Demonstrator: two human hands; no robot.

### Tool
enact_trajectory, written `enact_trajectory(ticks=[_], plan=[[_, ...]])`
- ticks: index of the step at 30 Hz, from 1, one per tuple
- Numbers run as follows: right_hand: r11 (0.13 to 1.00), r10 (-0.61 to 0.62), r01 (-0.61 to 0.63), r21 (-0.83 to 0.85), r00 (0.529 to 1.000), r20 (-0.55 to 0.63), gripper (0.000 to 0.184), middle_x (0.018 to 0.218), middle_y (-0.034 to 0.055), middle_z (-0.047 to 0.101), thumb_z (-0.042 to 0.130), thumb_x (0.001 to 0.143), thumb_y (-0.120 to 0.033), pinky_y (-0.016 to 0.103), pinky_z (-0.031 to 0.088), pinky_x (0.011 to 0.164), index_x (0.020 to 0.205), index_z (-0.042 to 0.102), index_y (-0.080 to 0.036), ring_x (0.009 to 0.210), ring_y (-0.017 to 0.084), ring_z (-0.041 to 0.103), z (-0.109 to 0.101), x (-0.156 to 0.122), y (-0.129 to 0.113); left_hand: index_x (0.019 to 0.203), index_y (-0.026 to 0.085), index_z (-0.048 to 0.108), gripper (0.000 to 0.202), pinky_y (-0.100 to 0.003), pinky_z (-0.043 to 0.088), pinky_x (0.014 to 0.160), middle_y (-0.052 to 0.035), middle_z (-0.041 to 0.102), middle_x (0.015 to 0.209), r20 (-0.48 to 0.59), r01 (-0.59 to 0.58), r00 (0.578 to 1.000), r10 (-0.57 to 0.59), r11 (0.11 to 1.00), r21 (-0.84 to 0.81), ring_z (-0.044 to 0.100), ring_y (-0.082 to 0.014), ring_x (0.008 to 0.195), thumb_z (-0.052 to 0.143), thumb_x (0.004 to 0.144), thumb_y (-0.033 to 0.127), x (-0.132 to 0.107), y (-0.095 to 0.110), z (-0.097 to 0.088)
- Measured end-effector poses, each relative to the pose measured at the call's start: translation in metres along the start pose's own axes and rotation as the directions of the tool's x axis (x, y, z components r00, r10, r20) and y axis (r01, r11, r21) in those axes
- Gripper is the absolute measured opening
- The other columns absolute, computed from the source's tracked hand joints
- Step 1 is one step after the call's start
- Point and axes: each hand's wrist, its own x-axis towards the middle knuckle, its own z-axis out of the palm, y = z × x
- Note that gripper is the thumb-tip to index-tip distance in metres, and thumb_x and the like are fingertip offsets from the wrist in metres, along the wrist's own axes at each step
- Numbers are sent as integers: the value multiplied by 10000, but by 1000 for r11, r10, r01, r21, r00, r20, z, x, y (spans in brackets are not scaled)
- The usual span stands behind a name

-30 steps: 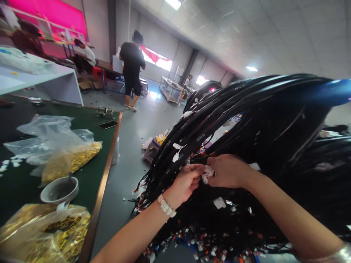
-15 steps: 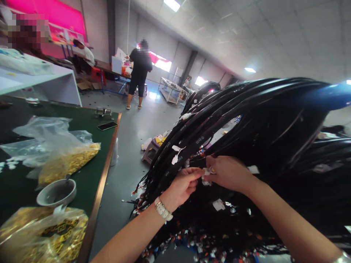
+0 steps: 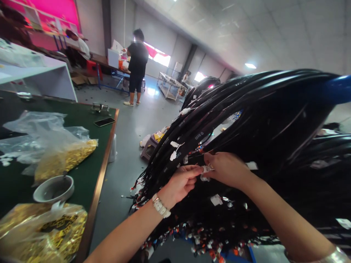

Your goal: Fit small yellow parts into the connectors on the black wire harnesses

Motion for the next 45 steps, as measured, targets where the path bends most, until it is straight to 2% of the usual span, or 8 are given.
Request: enact_trajectory(ticks=[5,12,29,34,39,45], plan=[[1000,1,-1,-16,1000,13,117,802,94,675,574,848,-301,322,334,616,893,561,-193,749,277,656,-2,-1,-1,731,139,658,367,-263,32,446,86,406,509,-62,-11,998,15,998,62,198,-23,432,864,514,351,-1,3,3],[1000,16,-16,-18,1000,21,128,792,89,680,583,845,-317,320,332,610,902,568,-203,745,283,658,-2,0,-2,712,138,649,373,-269,28,454,91,387,501,-66,-11,998,18,995,101,191,-23,432,859,527,385,-2,3,3],[999,-4,5,-32,1000,14,140,800,85,688,582,848,-336,313,348,621,895,580,-204,750,265,666,-1,1,1,702,147,639,336,-248,47,434,83,401,515,-71,11,997,-2,991,137,213,-28,432,844,526,345,4,4,2],[1000,0,0,-4,1000,14,145,816,81,690,607,834,-338,315,356,620,890,586,-206,744,260,662,-3,0,-1,796,152,663,319,-246,27,438,87,383,538,58,78,995,-82,995,61,185,-27,434,839,588,318,8,3,-5],[1000,-14,14,3,1000,-2,144,783,73,687,607,830,-337,308,344,595,895,591,-210,713,247,653,-2,0,0,856,163,657,383,-235,23,433,116,244,507,187,84,976,-108,988,130,150,-29,419,829,634,423,13,3,-12],[1000,-15,16,-6,1000,8,162,774,54,683,617,818,-352,297,347,597,899,600,-214,713,233,658,0,1,3,852,185,617,373,-220,26,421,117,238,509,298,109,943,-148,984,143,136,-31,415,805,670,451,16,3,-14]])
